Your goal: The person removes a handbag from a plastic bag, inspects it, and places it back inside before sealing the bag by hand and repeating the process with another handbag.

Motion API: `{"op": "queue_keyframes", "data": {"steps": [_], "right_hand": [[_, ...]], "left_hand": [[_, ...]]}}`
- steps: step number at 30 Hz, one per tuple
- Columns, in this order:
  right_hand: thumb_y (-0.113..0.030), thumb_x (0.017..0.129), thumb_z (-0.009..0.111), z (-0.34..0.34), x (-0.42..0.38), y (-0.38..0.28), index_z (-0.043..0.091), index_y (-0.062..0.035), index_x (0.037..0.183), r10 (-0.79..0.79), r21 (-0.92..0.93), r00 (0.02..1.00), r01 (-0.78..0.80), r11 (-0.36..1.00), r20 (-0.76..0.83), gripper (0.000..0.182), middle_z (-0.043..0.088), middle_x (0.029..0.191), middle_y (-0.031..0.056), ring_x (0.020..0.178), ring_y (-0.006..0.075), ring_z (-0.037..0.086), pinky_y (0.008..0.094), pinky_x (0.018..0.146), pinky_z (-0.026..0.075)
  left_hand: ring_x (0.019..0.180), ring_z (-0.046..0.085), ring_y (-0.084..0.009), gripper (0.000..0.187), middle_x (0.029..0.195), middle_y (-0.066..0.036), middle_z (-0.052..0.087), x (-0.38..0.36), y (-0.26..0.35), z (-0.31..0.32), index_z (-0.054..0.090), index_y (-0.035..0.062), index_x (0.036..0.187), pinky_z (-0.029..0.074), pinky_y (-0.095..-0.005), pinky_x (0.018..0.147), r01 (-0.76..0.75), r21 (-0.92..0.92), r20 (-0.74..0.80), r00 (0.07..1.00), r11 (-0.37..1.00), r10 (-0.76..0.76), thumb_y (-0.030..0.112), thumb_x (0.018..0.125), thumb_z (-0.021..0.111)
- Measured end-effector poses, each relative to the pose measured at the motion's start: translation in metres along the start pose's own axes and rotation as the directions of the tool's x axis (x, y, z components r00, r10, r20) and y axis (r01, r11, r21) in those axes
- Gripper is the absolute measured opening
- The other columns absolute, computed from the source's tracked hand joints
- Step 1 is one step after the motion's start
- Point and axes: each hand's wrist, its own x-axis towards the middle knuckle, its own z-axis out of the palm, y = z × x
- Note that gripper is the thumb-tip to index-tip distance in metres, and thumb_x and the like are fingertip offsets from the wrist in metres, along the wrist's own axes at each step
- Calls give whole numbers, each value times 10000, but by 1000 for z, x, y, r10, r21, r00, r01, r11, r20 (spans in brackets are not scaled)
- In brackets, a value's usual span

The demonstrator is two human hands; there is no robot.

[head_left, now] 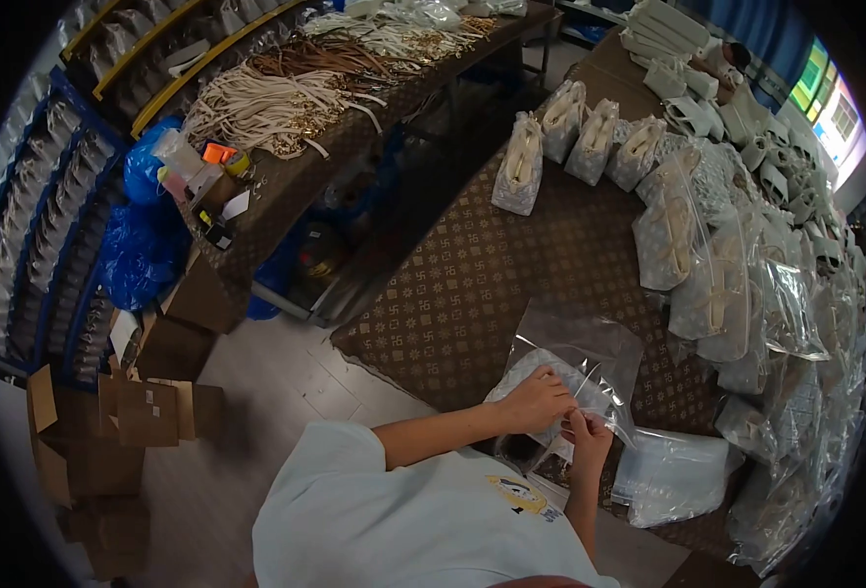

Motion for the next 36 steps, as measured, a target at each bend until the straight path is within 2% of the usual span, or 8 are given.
{"op": "queue_keyframes", "data": {"steps": [3,9,17,22,29,31,34,36], "right_hand": [[-105,861,625,-1,-1,-1,647,-4,931,-7,29,1000,6,1000,9,125,658,846,51,706,94,609,228,636,508],[-140,867,634,-8,3,7,643,-12,941,-3,49,1000,2,999,23,147,660,865,56,721,113,624,232,639,510],[-160,875,628,-12,4,6,644,-19,949,95,-82,995,-92,992,29,160,662,868,61,721,124,635,232,626,509],[-146,883,605,-17,3,13,625,-9,944,31,77,997,-37,996,68,150,663,856,69,709,129,637,240,635,525],[-147,882,575,-18,2,12,606,-8,936,58,58,998,-58,997,12,152,653,842,66,711,142,640,261,637,536],[-149,898,567,-11,-3,4,612,-4,927,41,-127,998,-47,991,-47,155,652,830,66,706,134,637,258,626,534],[-151,912,557,-16,2,12,619,0,919,-8,-67,1000,10,998,29,163,650,817,60,705,129,633,246,613,524],[-135,897,572,-11,6,17,612,11,876,-20,5,999,20,1000,-43,153,622,782,40,669,96,583,230,587,492]], "left_hand": [[838,558,-194,73,779,-4,617,-1,3,-3,647,119,836,343,-381,905,-81,21,-102,991,997,82,123,797,586],[883,564,-184,162,840,-7,629,-6,2,-3,658,119,923,357,-387,928,24,-25,41,999,999,-23,121,762,642],[860,546,-179,33,796,-2,593,-6,8,5,622,113,807,350,-399,943,-19,160,-24,999,987,24,125,776,619],[870,538,-180,32,834,2,584,-3,16,9,606,112,825,326,-403,966,44,127,-31,999,991,-41,123,796,597],[855,536,-186,74,814,-3,595,-7,14,29,635,120,786,324,-394,936,62,70,-111,992,996,-54,163,800,577],[854,535,-182,73,807,-5,593,-5,14,24,638,118,787,327,-392,931,47,82,-93,995,996,-39,160,793,579],[848,534,-178,72,798,-8,591,2,16,19,640,113,778,331,-389,921,14,108,-93,996,994,-4,155,781,582],[843,533,-177,72,795,-9,590,6,17,19,639,109,769,333,-388,916,-3,109,-100,995,994,14,153,775,582]]}}
